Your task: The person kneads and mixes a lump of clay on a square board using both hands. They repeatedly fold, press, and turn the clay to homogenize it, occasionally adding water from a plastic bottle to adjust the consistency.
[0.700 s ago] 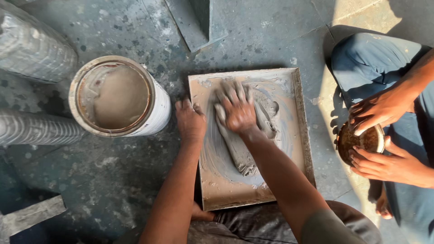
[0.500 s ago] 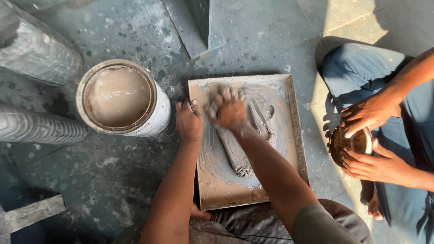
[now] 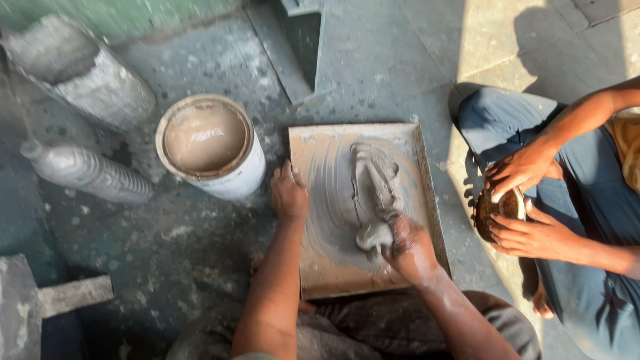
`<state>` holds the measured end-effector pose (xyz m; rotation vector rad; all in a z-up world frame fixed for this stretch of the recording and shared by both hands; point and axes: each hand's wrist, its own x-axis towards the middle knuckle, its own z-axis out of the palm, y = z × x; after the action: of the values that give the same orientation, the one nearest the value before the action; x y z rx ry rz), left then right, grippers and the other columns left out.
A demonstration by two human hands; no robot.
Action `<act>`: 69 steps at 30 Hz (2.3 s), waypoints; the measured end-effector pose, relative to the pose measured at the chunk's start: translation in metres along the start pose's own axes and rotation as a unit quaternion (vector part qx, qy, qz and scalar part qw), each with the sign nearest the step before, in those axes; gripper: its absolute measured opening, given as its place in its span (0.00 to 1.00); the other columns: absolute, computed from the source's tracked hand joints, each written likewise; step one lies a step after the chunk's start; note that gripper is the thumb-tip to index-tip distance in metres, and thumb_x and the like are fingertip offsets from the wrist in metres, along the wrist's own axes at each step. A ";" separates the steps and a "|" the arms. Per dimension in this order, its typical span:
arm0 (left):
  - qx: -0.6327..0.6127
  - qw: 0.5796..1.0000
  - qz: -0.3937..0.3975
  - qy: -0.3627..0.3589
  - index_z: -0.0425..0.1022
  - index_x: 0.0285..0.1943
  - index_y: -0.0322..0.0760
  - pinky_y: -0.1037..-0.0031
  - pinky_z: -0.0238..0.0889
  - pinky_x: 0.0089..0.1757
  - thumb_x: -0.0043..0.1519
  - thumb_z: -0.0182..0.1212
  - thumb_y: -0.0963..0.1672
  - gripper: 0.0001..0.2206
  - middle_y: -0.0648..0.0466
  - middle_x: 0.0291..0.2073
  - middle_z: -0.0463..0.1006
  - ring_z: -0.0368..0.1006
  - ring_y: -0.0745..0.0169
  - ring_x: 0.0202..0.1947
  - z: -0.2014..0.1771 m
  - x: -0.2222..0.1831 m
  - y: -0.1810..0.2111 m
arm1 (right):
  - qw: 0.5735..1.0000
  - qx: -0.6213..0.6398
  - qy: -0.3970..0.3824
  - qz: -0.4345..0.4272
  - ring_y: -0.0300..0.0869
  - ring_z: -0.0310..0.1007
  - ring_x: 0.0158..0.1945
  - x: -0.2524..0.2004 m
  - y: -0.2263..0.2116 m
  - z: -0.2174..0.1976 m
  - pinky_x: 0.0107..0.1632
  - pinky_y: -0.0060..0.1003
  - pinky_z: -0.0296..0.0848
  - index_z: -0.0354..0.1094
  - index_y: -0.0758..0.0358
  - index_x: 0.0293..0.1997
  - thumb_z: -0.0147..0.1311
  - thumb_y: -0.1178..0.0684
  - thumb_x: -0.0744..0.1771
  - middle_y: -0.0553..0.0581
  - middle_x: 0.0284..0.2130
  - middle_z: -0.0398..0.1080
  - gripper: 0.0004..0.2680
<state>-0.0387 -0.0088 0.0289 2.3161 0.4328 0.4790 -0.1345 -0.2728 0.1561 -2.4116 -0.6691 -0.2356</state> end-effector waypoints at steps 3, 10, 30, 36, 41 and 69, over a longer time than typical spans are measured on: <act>-0.021 1.000 0.012 0.012 0.73 0.62 0.32 0.52 0.66 0.52 0.67 0.53 0.44 0.17 0.39 0.50 0.75 0.71 0.35 0.51 0.002 0.000 -0.006 | 0.962 -0.180 -0.195 0.072 0.61 0.74 0.50 0.024 0.021 0.025 0.53 0.52 0.75 0.61 0.60 0.63 0.59 0.57 0.61 0.66 0.54 0.69 0.23; -0.009 1.000 -0.015 -0.011 0.73 0.61 0.30 0.49 0.64 0.49 0.67 0.50 0.44 0.17 0.35 0.49 0.75 0.71 0.31 0.49 0.010 -0.002 -0.016 | 0.890 -0.239 -0.366 -0.127 0.53 0.69 0.60 0.125 0.042 0.143 0.65 0.53 0.65 0.71 0.56 0.59 0.55 0.50 0.66 0.58 0.61 0.65 0.14; 0.066 0.998 -0.001 -0.011 0.70 0.66 0.34 0.51 0.66 0.47 0.63 0.56 0.44 0.21 0.38 0.52 0.73 0.70 0.34 0.50 0.001 -0.004 0.000 | 0.765 0.345 0.050 0.542 0.57 0.76 0.50 -0.007 0.033 0.118 0.49 0.51 0.79 0.60 0.80 0.57 0.65 0.55 0.60 0.74 0.50 0.74 0.24; 0.067 0.997 0.012 -0.020 0.70 0.66 0.30 0.52 0.67 0.48 0.66 0.56 0.42 0.19 0.38 0.50 0.73 0.71 0.35 0.49 0.000 0.000 0.000 | 0.866 0.250 -0.089 0.424 0.50 0.77 0.58 0.109 0.042 0.042 0.61 0.42 0.75 0.57 0.67 0.68 0.54 0.47 0.65 0.64 0.58 0.72 0.25; 0.046 0.998 -0.012 -0.041 0.70 0.66 0.30 0.52 0.67 0.49 0.65 0.56 0.42 0.20 0.39 0.50 0.73 0.70 0.35 0.50 0.001 0.005 0.001 | 0.901 -0.216 -0.353 0.129 0.56 0.53 0.70 0.173 0.032 0.088 0.68 0.50 0.56 0.47 0.65 0.71 0.57 0.23 0.59 0.65 0.67 0.55 0.41; 0.073 0.996 0.050 0.028 0.73 0.64 0.32 0.53 0.66 0.50 0.66 0.56 0.43 0.17 0.36 0.52 0.73 0.71 0.34 0.51 0.009 -0.006 -0.014 | 0.815 0.350 0.336 0.317 0.46 0.69 0.62 -0.001 0.087 0.092 0.63 0.40 0.69 0.65 0.63 0.63 0.50 0.59 0.69 0.60 0.60 0.69 0.14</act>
<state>-0.0422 -0.0068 0.0119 2.4797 0.3914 0.5803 -0.0900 -0.2762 0.0380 -1.5376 0.3491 -0.4313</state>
